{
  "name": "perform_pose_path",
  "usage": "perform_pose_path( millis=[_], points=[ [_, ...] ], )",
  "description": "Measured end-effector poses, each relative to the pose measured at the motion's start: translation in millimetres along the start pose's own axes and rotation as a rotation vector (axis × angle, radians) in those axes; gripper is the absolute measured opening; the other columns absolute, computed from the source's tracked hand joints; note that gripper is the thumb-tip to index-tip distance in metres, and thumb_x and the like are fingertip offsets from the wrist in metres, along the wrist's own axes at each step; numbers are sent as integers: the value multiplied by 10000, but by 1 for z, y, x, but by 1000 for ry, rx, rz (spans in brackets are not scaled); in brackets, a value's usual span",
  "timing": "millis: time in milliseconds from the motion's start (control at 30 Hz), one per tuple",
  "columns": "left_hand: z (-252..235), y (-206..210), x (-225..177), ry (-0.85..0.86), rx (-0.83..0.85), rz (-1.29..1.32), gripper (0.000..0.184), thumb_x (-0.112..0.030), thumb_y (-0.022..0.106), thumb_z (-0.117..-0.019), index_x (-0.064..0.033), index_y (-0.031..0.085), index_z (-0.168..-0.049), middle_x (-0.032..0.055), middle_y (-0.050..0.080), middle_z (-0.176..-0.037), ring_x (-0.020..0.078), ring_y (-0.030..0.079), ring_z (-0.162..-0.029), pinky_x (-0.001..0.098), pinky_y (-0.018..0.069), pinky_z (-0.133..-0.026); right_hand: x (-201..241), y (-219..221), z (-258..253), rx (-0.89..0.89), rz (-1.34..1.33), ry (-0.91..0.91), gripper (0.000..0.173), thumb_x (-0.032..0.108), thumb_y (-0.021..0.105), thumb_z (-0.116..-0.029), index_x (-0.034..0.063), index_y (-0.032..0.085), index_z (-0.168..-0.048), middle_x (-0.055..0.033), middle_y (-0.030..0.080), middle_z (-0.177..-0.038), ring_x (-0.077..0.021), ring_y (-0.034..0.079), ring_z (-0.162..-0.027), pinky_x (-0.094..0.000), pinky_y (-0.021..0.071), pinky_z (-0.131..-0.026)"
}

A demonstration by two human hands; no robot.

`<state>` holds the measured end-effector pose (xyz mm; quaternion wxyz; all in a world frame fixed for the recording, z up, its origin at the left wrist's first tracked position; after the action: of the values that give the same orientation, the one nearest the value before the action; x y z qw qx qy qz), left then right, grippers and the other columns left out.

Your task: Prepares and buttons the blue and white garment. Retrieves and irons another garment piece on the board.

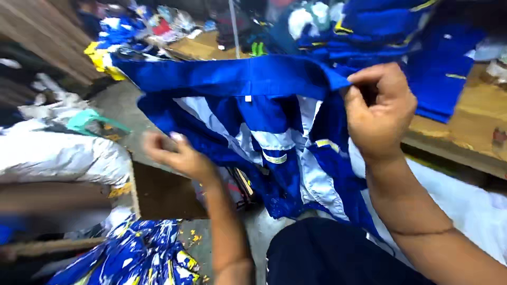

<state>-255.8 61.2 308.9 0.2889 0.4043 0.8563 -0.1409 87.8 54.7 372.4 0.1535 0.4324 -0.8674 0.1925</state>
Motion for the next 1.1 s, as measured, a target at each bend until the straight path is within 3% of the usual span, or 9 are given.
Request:
perform_pose_path(
  millis=[67,167,233,333,433,567,767,900,1100],
  points=[
    [80,40,-24,-138,164,101,404,-210,569,-1043,-16,475,-1384,5,590,-1327,39,568,-1207,263,489,-1015,14,21,-4,51,-135,-48,117,9,594,-972,-78,654,-1023,-114,703,-983,-22,651,-890,-168,536,-829],
    [145,82,-17,-394,446,142,470,-142,586,-986,105,516,-1380,245,593,-1356,251,612,-1213,392,530,-996,-14,48,-8,350,-373,253,127,23,631,-940,-14,611,-1060,0,661,-952,21,622,-825,-167,540,-781],
    [147,74,6,-405,346,1,575,-191,602,-1002,100,417,-1462,285,495,-1463,315,569,-1277,425,519,-1011,-41,62,-5,457,-518,477,129,10,649,-933,87,580,-1012,91,626,-829,30,606,-707,-169,549,-702],
    [151,51,38,-393,166,-243,796,-272,684,-952,102,303,-1543,343,268,-1605,426,380,-1450,512,408,-1141,-71,69,17,523,-577,694,121,8,628,-946,114,581,-981,91,620,-754,6,605,-653,-193,550,-661],
    [168,56,46,-435,324,-370,963,-372,810,-838,84,340,-1545,349,248,-1621,528,300,-1476,709,281,-1141,-88,63,37,533,-594,809,117,0,606,-957,116,588,-959,81,615,-732,-7,603,-649,-204,548,-659],
    [208,94,43,-543,760,-409,655,-399,822,-855,15,640,-1329,276,512,-1479,488,486,-1352,717,350,-1085,-87,39,42,509,-571,796,125,-13,623,-949,105,587,-969,77,616,-738,-1,606,-641,-188,550,-645],
    [264,119,21,-639,949,-463,543,-109,718,-874,-4,595,-1393,296,445,-1529,500,455,-1380,685,381,-1069,-79,-15,39,401,-565,663,161,-41,609,-941,116,581,-962,101,625,-776,31,598,-655,-145,539,-646],
    [227,82,32,-530,975,-390,245,-63,598,-995,41,726,-1177,260,585,-1410,444,570,-1296,627,445,-1086,-73,-56,47,367,-549,604,159,-26,606,-950,122,598,-1006,109,664,-846,26,641,-740,-166,571,-712],
    [43,-4,-48,-4,563,-455,274,-113,535,-1028,64,667,-1190,251,659,-1207,317,618,-1169,464,479,-1036,-25,-134,59,335,-559,382,194,194,737,-949,227,671,-1129,159,723,-989,34,684,-848,-156,595,-767]
  ],
)
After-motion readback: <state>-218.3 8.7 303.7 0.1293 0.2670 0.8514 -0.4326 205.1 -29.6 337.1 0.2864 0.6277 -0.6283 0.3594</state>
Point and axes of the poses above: each hand's wrist, its own z-axis away from the middle knuckle, its own y-axis out of the palm, x = y × z, the point moved 5 cm from there along -z, towards the middle knuckle
